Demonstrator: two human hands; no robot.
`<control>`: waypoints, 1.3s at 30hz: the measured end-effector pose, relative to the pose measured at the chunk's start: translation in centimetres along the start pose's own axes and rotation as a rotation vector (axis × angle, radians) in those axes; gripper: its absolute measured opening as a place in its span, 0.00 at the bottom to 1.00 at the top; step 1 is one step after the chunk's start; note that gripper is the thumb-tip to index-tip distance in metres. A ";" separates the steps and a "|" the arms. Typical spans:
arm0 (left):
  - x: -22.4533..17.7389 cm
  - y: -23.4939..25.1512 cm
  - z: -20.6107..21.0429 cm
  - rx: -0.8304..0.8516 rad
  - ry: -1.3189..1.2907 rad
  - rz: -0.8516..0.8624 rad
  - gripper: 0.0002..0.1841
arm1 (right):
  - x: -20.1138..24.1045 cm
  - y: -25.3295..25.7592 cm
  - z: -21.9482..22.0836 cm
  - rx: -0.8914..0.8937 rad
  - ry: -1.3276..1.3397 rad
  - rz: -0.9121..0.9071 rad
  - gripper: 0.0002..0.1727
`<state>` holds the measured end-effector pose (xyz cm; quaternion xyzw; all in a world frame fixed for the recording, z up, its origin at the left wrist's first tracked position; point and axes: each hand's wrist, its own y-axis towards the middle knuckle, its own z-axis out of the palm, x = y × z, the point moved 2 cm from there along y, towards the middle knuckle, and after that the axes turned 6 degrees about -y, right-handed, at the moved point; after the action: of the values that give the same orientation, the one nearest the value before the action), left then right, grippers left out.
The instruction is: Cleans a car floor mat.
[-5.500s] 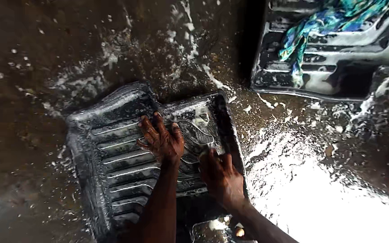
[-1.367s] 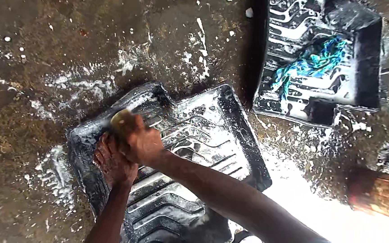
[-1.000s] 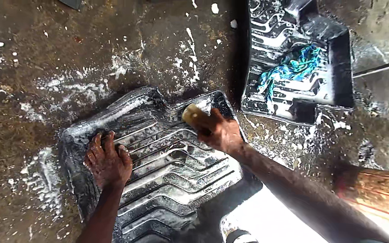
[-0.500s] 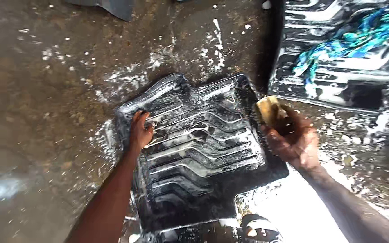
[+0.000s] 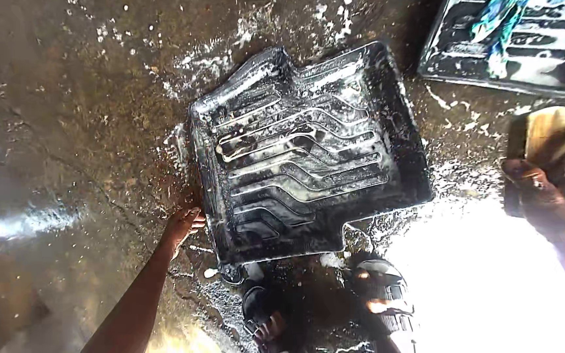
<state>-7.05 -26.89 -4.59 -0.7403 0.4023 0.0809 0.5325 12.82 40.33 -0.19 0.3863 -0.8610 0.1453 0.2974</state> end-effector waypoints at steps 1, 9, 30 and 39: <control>0.3 0.0 0.6 -0.004 -0.048 0.008 0.25 | 0.0 0.0 -0.1 0.000 -0.016 -0.016 0.53; -1.1 2.3 3.4 -0.064 -0.129 0.148 0.22 | 1.8 -1.6 -1.6 0.000 -0.205 0.000 0.51; -4.9 -0.9 6.8 -0.008 -0.229 0.245 0.18 | 5.8 -5.2 2.1 0.132 -0.208 -0.029 0.42; -5.1 0.0 9.9 0.085 -0.236 0.073 0.23 | 13.5 -2.7 7.3 0.228 -0.169 -0.258 0.50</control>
<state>-7.35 -15.82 -5.97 -0.6873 0.3666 0.1696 0.6038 4.82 27.25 2.61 0.5353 -0.8042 0.1696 0.1947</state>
